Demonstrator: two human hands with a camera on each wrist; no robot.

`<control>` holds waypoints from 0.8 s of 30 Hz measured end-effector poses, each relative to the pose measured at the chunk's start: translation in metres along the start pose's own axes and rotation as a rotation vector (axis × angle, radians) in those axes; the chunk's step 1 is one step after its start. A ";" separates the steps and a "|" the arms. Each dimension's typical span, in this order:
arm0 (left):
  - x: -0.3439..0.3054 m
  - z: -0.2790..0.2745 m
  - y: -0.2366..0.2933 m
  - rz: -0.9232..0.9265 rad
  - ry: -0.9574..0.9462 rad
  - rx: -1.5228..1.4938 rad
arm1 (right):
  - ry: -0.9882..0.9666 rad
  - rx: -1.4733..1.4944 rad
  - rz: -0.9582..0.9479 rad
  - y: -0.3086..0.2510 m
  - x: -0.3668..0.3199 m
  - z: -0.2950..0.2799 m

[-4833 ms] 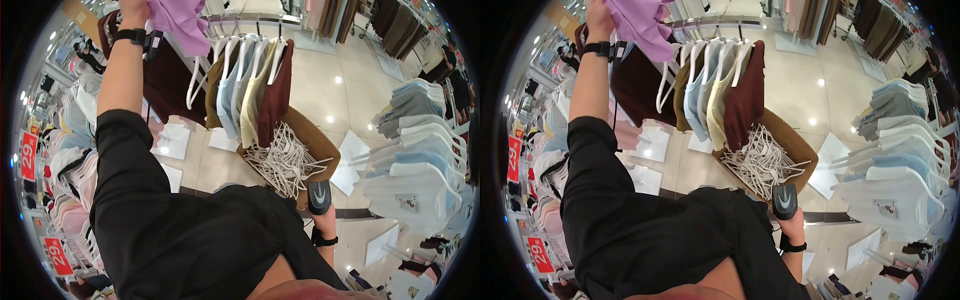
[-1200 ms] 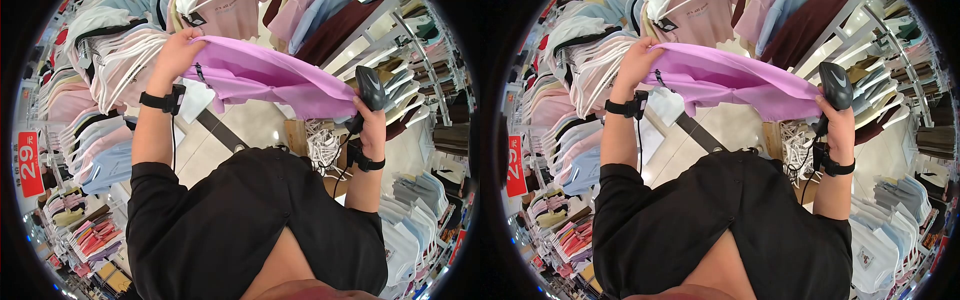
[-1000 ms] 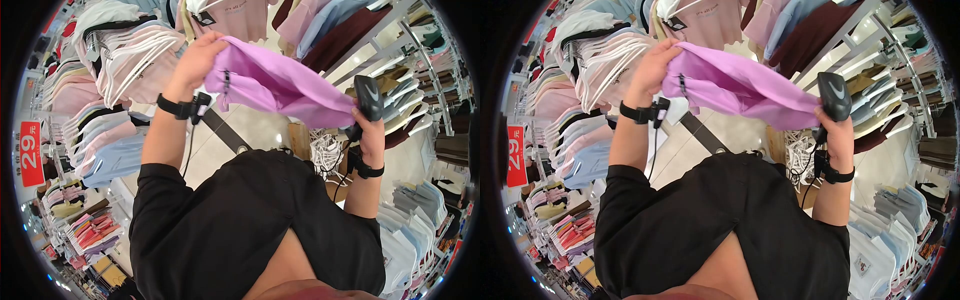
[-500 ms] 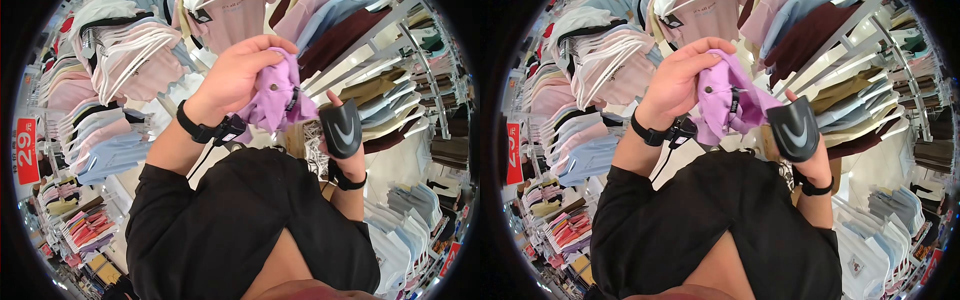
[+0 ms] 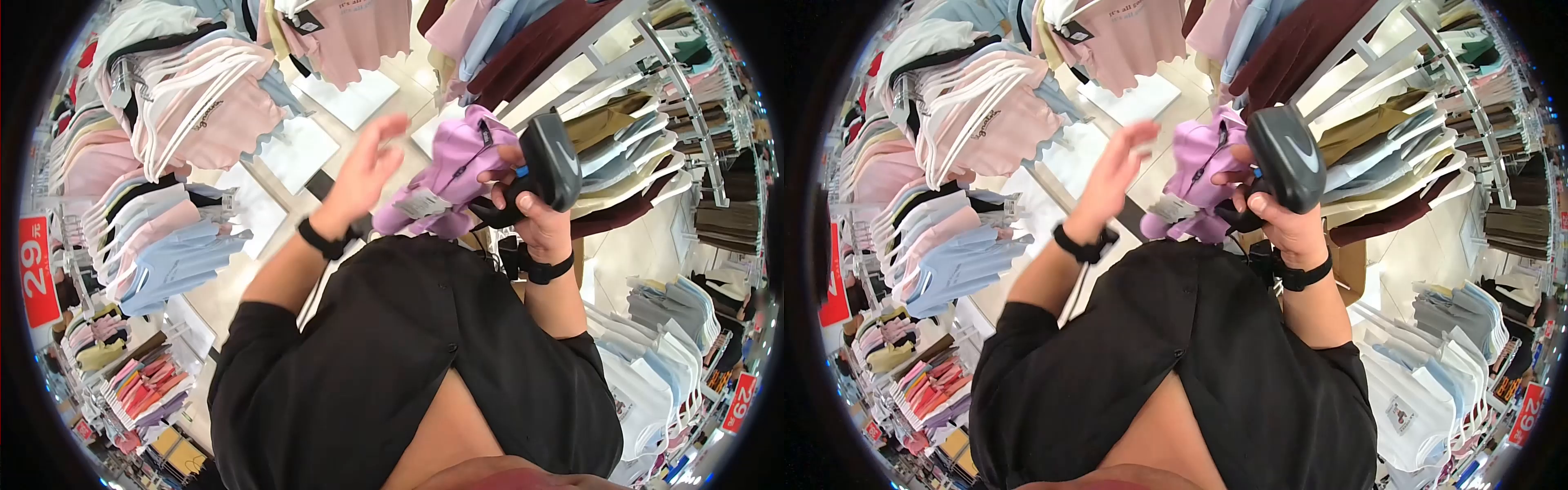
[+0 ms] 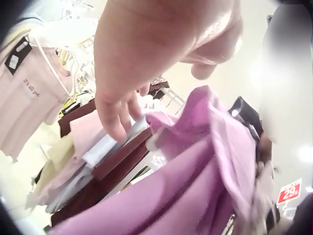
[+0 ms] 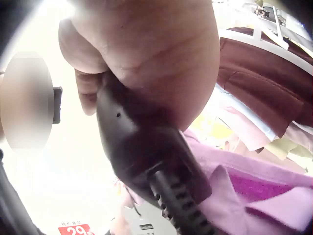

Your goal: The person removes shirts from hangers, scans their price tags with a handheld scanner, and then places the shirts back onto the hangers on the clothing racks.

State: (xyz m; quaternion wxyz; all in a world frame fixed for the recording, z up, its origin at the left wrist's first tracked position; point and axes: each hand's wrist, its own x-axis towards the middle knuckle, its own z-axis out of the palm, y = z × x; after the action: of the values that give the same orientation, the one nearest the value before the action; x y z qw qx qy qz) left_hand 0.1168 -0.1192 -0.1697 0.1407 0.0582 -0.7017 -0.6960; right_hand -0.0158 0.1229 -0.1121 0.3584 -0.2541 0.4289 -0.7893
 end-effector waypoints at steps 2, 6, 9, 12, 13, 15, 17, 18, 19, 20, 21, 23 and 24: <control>-0.027 0.010 -0.015 -0.021 -0.080 0.058 | 0.033 0.075 -0.022 -0.001 0.002 0.006; -0.032 0.043 -0.019 -0.323 -0.138 0.224 | -0.010 0.094 -0.093 -0.002 0.005 0.012; -0.027 0.050 -0.032 -0.344 -0.039 -0.022 | 0.008 0.045 -0.170 -0.013 0.002 0.009; -0.025 0.030 -0.044 -0.286 -0.004 -0.155 | 0.084 -0.026 -0.213 -0.023 -0.006 0.000; -0.028 0.022 -0.046 -0.286 0.038 -0.290 | 0.098 -0.052 -0.223 -0.025 -0.009 -0.006; -0.028 0.007 -0.046 -0.268 0.116 -0.556 | 0.156 -0.092 -0.208 -0.026 -0.018 -0.014; -0.028 0.000 -0.039 -0.287 0.196 -0.707 | 0.170 -0.096 -0.211 -0.027 -0.022 -0.010; -0.027 -0.001 -0.035 -0.280 0.210 -0.728 | 0.184 -0.113 -0.201 -0.025 -0.026 -0.011; -0.026 -0.003 -0.033 -0.275 0.222 -0.752 | 0.202 -0.132 -0.191 -0.024 -0.030 -0.012; -0.024 -0.004 -0.032 -0.266 0.224 -0.727 | 0.214 -0.156 -0.177 -0.024 -0.031 -0.010; -0.021 -0.004 -0.031 -0.260 0.221 -0.705 | 0.194 -0.165 -0.167 -0.024 -0.032 -0.010; -0.019 0.000 -0.033 -0.267 0.211 -0.681 | 0.162 -0.190 -0.148 -0.026 -0.033 -0.009; -0.019 -0.001 -0.036 -0.276 0.208 -0.674 | 0.175 -0.197 -0.140 -0.029 -0.033 -0.005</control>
State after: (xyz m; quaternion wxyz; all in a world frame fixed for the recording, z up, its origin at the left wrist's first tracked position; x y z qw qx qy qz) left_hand 0.1314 -0.1154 -0.2077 0.1273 0.1730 -0.4009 -0.8906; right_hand -0.0090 0.1618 -0.0923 0.2369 -0.2477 0.5151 -0.7856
